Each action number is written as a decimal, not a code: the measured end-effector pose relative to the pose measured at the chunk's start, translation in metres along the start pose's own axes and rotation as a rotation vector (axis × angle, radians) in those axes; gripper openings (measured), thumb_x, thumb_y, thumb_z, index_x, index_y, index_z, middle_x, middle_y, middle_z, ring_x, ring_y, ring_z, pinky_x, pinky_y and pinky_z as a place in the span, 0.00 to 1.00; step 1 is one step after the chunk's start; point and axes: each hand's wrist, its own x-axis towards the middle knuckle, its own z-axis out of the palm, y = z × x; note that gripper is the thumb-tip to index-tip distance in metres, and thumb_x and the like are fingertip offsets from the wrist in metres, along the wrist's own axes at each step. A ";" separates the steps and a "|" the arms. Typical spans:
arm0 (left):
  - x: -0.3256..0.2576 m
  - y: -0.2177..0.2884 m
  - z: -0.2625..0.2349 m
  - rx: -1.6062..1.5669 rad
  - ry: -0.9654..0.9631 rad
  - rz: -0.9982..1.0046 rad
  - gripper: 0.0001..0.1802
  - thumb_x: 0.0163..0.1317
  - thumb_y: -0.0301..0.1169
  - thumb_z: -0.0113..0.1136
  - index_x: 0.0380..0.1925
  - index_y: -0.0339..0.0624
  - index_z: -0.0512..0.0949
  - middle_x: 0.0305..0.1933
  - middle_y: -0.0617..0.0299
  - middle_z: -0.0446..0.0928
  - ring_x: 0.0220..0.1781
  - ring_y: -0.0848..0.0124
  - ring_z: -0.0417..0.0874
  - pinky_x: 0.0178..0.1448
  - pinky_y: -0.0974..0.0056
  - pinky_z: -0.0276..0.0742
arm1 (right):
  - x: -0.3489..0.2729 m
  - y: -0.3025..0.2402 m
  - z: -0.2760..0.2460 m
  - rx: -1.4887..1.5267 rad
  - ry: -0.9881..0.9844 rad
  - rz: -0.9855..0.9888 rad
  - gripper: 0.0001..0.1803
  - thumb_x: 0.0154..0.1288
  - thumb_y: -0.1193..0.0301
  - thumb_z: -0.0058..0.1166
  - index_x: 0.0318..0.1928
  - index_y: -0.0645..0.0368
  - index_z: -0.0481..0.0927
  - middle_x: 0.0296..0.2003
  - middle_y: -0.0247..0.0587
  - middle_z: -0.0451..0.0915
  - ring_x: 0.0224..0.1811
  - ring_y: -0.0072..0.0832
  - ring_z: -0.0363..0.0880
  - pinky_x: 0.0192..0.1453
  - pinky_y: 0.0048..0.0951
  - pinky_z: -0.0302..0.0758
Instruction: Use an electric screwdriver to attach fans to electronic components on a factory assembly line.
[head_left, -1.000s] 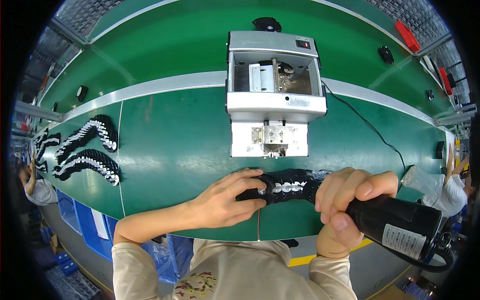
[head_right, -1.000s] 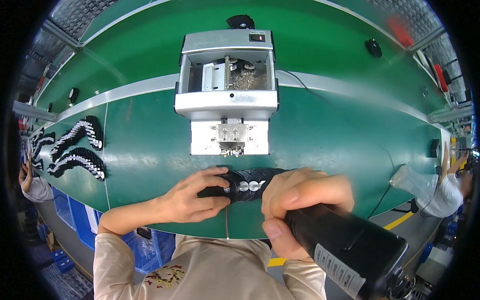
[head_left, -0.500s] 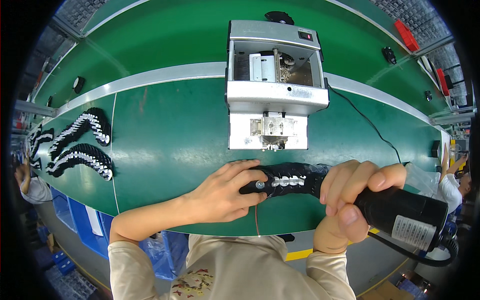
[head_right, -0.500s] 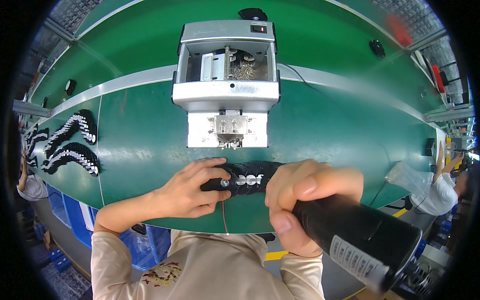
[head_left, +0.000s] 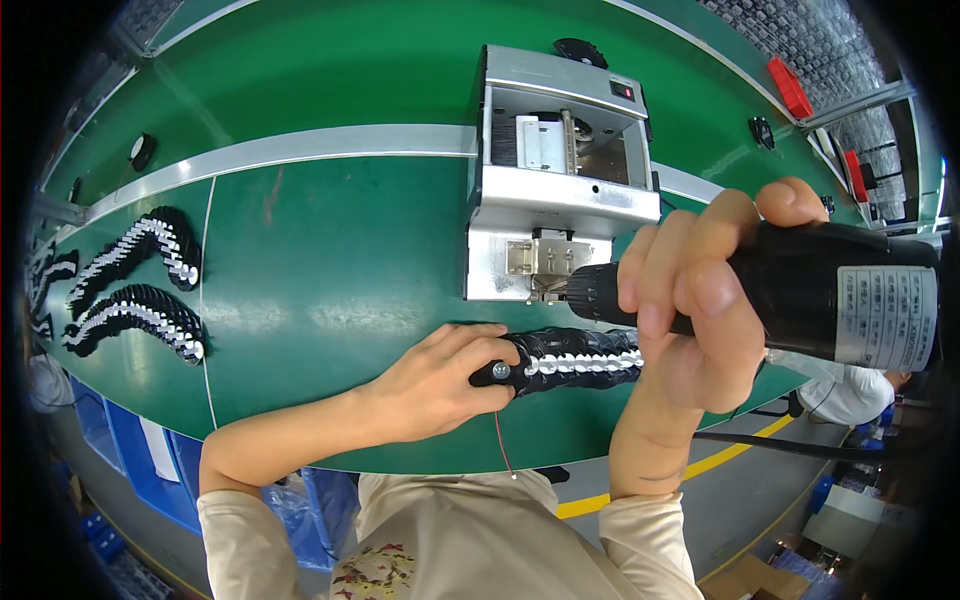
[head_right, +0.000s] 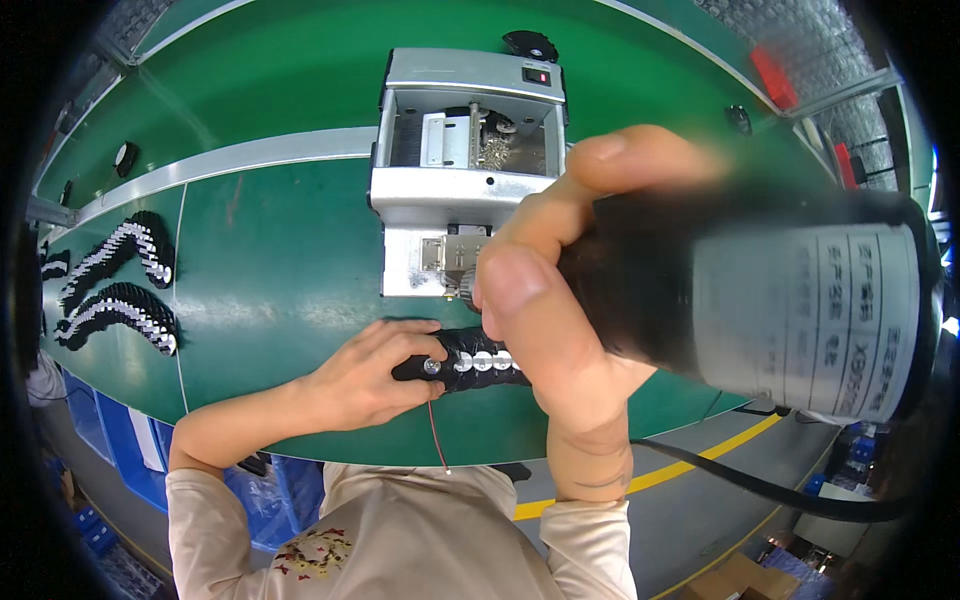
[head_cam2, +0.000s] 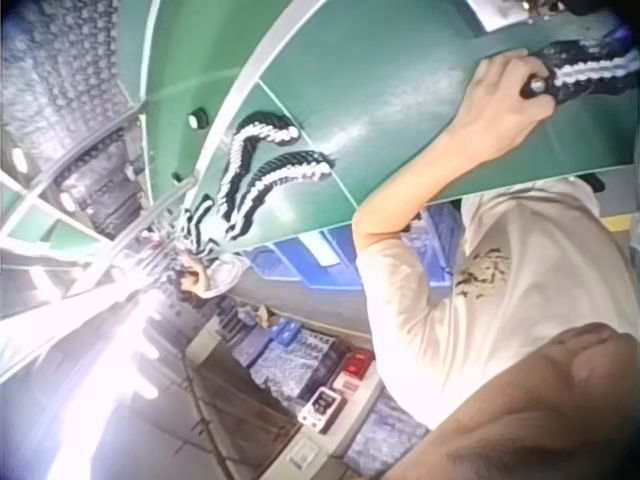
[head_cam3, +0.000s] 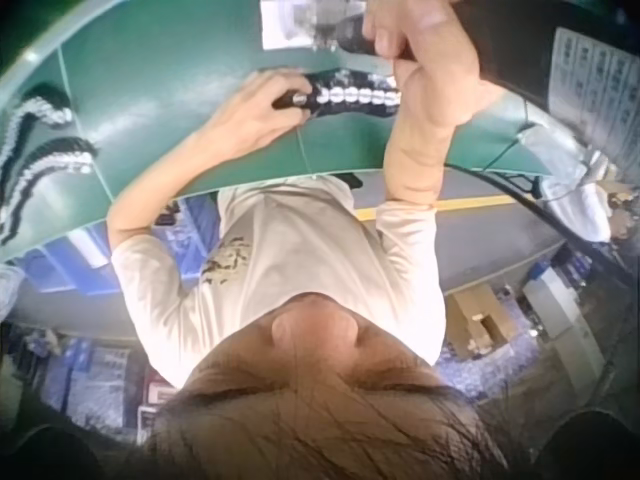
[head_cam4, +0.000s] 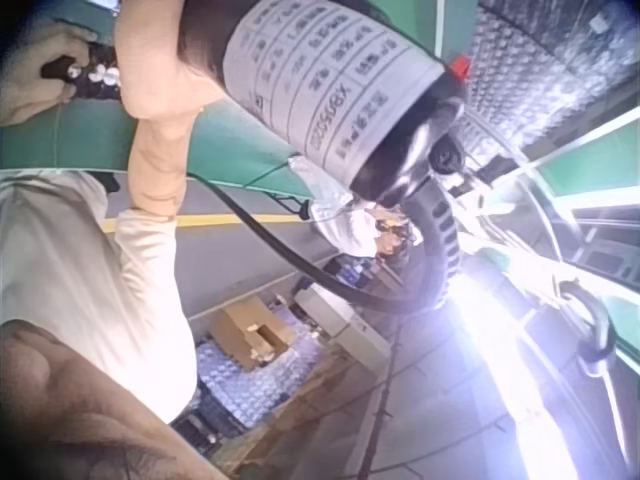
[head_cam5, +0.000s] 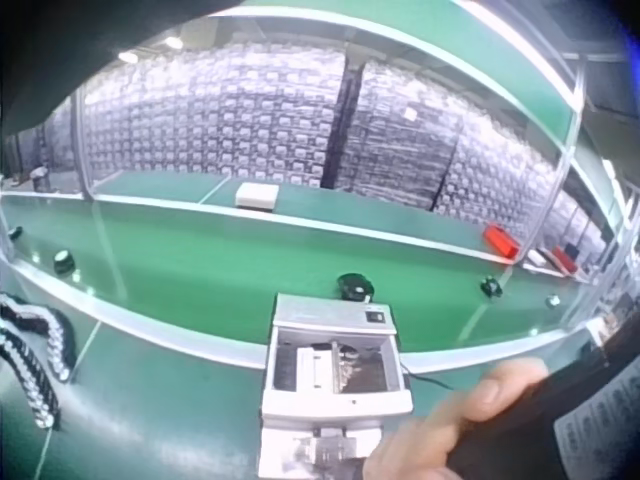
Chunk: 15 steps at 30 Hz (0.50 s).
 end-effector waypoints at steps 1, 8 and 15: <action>-0.001 0.000 0.000 0.002 0.004 0.000 0.11 0.49 0.28 0.65 0.34 0.49 0.79 0.53 0.57 0.71 0.61 0.53 0.74 0.56 0.52 0.74 | 0.001 0.001 0.002 -0.017 0.002 0.008 0.27 0.63 0.77 0.47 0.63 0.58 0.61 0.23 0.34 0.66 0.17 0.23 0.66 0.25 0.30 0.70; -0.005 -0.005 0.003 -0.011 0.023 0.016 0.13 0.47 0.28 0.64 0.36 0.49 0.79 0.53 0.57 0.71 0.61 0.52 0.74 0.56 0.53 0.74 | 0.005 0.014 0.007 -0.063 -0.038 0.046 0.24 0.60 0.78 0.48 0.58 0.60 0.62 0.23 0.37 0.67 0.14 0.23 0.64 0.23 0.30 0.69; -0.008 -0.008 0.004 -0.020 0.054 0.019 0.12 0.48 0.28 0.64 0.35 0.49 0.81 0.52 0.57 0.73 0.61 0.53 0.74 0.57 0.54 0.73 | -0.004 0.012 0.011 0.107 -0.032 0.075 0.21 0.59 0.78 0.52 0.52 0.57 0.63 0.23 0.35 0.69 0.13 0.23 0.65 0.23 0.30 0.68</action>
